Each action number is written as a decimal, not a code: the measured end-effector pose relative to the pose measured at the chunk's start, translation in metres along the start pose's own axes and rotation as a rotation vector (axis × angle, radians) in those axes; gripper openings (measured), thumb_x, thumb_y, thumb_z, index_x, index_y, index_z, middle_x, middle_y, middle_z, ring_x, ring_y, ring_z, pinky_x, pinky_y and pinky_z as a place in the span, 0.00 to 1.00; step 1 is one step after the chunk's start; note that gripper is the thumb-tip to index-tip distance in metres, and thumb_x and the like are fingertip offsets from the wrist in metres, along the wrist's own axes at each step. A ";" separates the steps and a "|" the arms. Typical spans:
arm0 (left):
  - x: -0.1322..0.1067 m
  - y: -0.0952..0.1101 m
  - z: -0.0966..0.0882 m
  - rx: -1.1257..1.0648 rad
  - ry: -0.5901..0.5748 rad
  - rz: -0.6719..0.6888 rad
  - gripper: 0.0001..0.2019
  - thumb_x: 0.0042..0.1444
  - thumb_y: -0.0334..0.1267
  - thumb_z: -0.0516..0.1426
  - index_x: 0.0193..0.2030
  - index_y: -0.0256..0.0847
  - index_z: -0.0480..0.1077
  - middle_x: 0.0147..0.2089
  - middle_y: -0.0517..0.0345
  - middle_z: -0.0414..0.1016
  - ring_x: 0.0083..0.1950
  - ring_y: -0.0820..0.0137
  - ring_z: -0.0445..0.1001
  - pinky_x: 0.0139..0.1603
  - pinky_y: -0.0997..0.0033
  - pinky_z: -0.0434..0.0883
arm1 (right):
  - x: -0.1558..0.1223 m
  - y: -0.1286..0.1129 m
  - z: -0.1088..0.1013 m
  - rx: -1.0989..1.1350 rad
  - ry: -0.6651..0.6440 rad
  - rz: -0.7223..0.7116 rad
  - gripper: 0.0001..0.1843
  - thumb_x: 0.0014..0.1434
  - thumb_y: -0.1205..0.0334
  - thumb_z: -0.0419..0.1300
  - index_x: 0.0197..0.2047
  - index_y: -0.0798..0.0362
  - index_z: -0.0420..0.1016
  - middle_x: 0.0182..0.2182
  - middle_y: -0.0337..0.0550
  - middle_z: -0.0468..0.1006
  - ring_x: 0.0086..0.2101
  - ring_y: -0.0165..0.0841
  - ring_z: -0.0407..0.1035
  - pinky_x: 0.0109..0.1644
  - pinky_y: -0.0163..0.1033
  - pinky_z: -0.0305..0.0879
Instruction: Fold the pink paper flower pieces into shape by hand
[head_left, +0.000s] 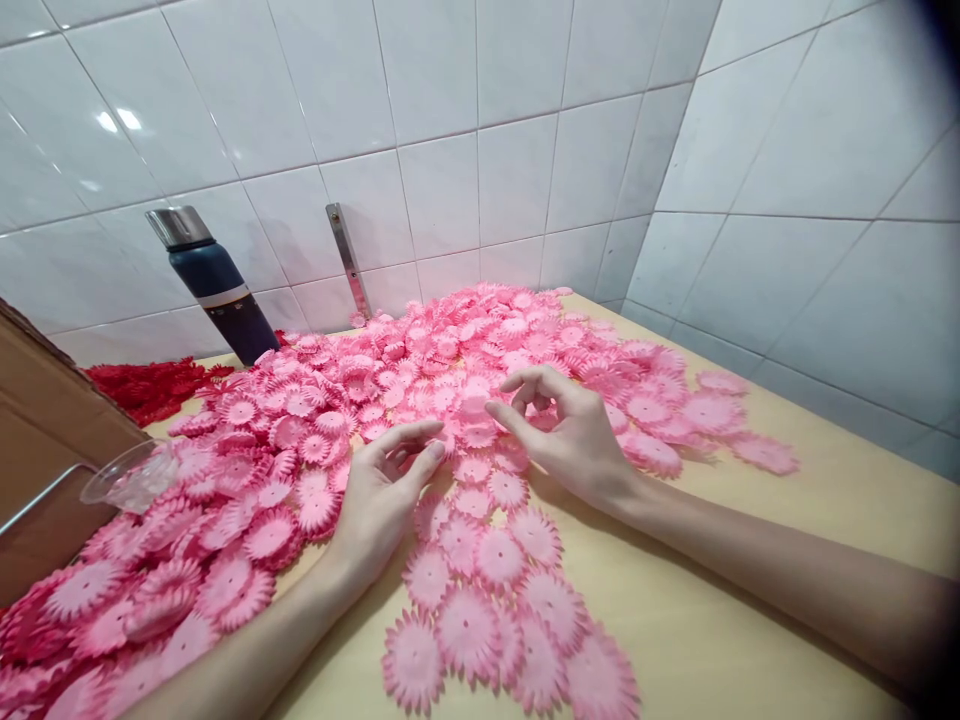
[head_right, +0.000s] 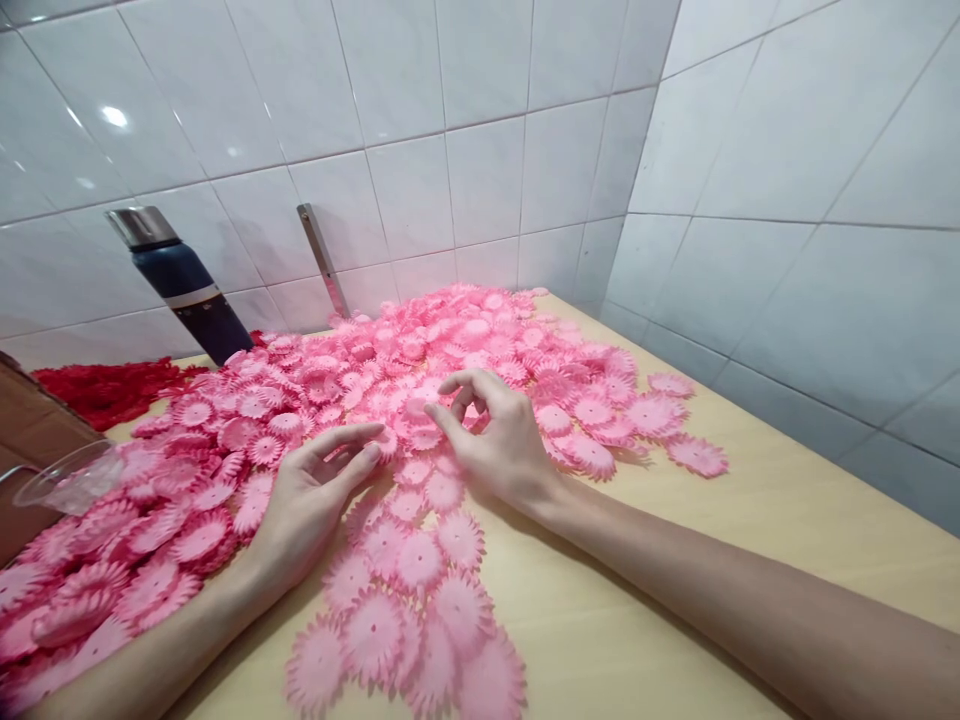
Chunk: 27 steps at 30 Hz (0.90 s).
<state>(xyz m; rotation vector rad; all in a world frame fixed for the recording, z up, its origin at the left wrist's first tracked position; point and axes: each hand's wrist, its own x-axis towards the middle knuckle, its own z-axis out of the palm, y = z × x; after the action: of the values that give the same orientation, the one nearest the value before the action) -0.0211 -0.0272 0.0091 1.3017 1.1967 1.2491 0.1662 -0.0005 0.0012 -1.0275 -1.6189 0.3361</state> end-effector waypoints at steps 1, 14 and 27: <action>0.000 0.001 0.001 0.001 -0.002 0.006 0.13 0.50 0.39 0.65 0.42 0.39 0.77 0.45 0.53 0.79 0.46 0.68 0.76 0.49 0.70 0.73 | 0.000 -0.001 0.000 -0.007 -0.028 -0.054 0.05 0.58 0.62 0.63 0.35 0.53 0.72 0.25 0.40 0.74 0.27 0.31 0.67 0.32 0.40 0.64; -0.004 0.006 0.001 0.010 -0.132 0.072 0.10 0.52 0.36 0.64 0.41 0.40 0.77 0.42 0.56 0.79 0.44 0.70 0.77 0.46 0.75 0.74 | -0.003 0.004 0.002 -0.021 -0.376 -0.422 0.04 0.62 0.63 0.59 0.35 0.54 0.73 0.27 0.43 0.77 0.31 0.34 0.65 0.37 0.42 0.62; -0.001 0.002 -0.001 -0.045 -0.165 0.033 0.11 0.51 0.37 0.65 0.42 0.41 0.76 0.40 0.58 0.77 0.42 0.72 0.75 0.44 0.75 0.75 | -0.003 0.003 0.002 -0.009 -0.410 -0.427 0.03 0.62 0.68 0.57 0.37 0.55 0.72 0.28 0.43 0.77 0.31 0.33 0.68 0.36 0.41 0.65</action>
<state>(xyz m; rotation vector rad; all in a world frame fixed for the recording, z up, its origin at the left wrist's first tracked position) -0.0220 -0.0288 0.0112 1.3684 1.0284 1.1614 0.1659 -0.0002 -0.0030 -0.6154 -2.1580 0.2576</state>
